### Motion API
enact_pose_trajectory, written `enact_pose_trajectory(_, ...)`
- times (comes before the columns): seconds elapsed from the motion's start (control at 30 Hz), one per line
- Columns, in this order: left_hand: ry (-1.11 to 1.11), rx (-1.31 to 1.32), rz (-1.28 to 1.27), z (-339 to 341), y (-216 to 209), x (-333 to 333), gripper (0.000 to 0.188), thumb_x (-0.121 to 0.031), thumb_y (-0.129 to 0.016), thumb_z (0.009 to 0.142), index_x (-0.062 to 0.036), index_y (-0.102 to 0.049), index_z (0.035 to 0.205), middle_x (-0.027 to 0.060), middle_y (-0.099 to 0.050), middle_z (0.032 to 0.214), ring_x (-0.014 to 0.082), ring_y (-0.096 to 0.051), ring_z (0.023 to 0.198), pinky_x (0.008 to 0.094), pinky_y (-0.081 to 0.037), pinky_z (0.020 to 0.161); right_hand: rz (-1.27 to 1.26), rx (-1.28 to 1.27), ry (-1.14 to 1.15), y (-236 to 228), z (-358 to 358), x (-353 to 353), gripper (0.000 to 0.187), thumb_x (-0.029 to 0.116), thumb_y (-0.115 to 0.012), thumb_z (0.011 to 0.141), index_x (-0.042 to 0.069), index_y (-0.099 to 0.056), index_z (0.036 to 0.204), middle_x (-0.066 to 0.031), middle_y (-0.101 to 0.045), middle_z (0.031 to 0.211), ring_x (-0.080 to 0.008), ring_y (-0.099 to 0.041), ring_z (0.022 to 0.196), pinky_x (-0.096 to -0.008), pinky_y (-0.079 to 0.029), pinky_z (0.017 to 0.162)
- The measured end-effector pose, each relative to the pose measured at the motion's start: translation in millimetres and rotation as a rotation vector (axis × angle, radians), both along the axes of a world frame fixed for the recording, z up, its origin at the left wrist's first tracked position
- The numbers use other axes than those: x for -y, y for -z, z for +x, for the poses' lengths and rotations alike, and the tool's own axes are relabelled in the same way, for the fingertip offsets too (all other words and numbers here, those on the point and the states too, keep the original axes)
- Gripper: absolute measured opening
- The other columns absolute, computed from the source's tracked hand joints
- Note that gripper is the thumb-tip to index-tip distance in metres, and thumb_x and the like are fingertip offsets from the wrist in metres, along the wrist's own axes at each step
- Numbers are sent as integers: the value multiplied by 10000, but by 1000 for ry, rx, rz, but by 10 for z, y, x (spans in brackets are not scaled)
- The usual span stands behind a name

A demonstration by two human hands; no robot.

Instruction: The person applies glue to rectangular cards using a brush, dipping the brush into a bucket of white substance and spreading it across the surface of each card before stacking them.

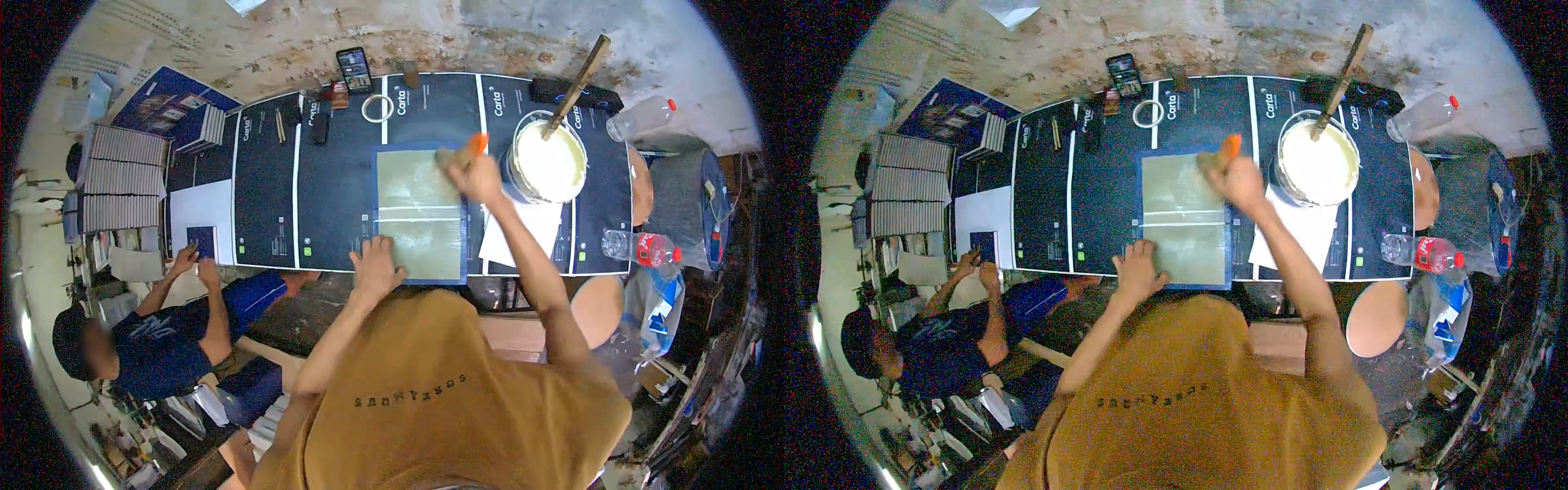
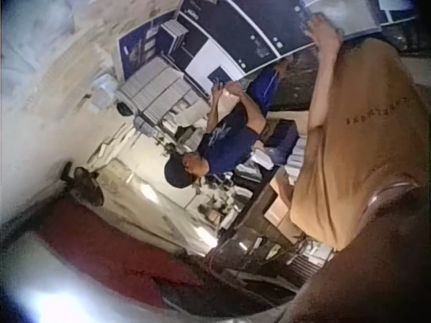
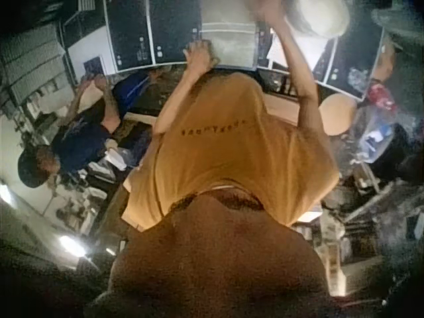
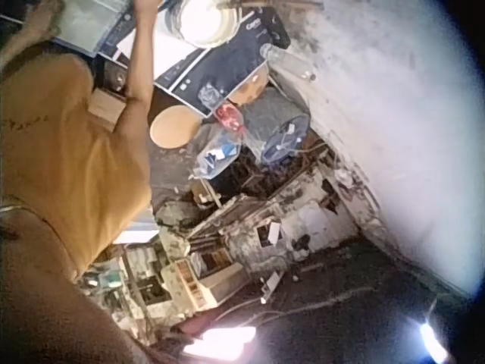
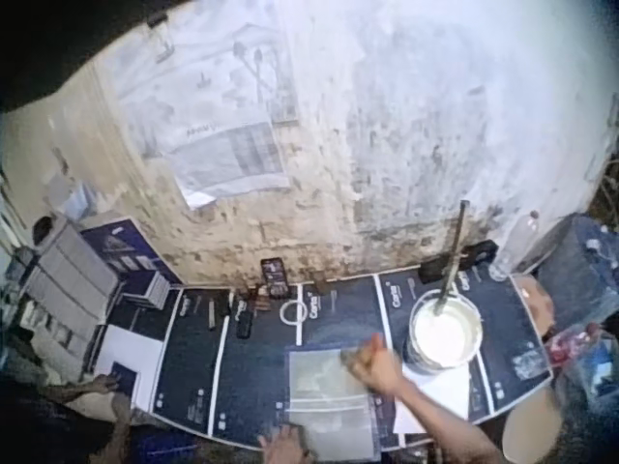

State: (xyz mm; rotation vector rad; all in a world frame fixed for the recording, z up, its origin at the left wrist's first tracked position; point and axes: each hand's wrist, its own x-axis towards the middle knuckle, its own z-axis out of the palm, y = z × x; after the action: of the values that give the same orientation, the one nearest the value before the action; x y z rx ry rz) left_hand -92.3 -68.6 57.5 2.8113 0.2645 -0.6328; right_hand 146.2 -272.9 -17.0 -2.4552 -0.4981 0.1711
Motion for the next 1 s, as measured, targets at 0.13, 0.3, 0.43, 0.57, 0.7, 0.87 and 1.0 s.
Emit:
enact_pose_trajectory(0.13,-48,-6,-28,-82,78,-25,747,-320,-795,736,-75,-474,1365,123,-474,1365,333,-481,1249,632,-380,980,99,400,9,-597,499,-211,266,365,-671,870,118,-722,954,-177,-680,774,-375,-677,725,-460,-537,645)
enact_pose_trajectory(0.3,-36,-13,-51,-77,35,-22,671,-278,-779,764,-26,-507,1323,137,-499,1327,328,-485,1251,628,-383,996,39,2,-687,-838,324,-1018,302,405,-695,854,120,-735,946,-171,-710,824,-390,-693,787,-479,-549,687)
enact_pose_trajectory(0.43,-53,-19,-46,-46,-29,-12,650,-255,-778,768,-23,-520,1318,138,-498,1340,333,-496,1237,620,-375,1005,22,296,-420,-889,647,-1315,349,423,-702,832,87,-736,919,-209,-701,825,-403,-688,761,-494,-550,694)
enact_pose_trajectory(0.57,-86,-21,-73,-97,-20,4,640,-241,-770,775,-16,-519,1319,139,-498,1347,334,-494,1238,614,-367,1010,-44,-119,-826,-1077,163,-1436,399,462,-695,832,64,-726,857,-208,-700,790,-397,-680,714,-497,-545,666)
enact_pose_trajectory(0.7,-62,1,-73,-65,-63,-4,638,-234,-772,770,-12,-521,1313,146,-501,1342,334,-489,1243,607,-374,997,-11,134,-536,-755,403,-1334,431,447,-701,815,18,-690,775,-217,-695,759,-391,-688,699,-504,-544,654)
enact_pose_trajectory(0.87,-71,-29,-52,-60,-54,31,634,-233,-775,765,-11,-525,1304,152,-501,1344,336,-490,1242,604,-377,988,363,71,-309,-387,-184,-1169,404,422,-692,843,18,-694,820,-186,-684,722,-363,-686,683,-477,-548,638)
enact_pose_trajectory(1.0,-13,1,12,-80,37,-21,659,-311,-780,767,-73,-524,1326,146,-515,1334,325,-526,1206,557,-422,918,191,-31,-272,-343,-663,-670,428,427,-695,863,2,-684,811,-147,-682,721,-279,-679,676,-401,-535,639)
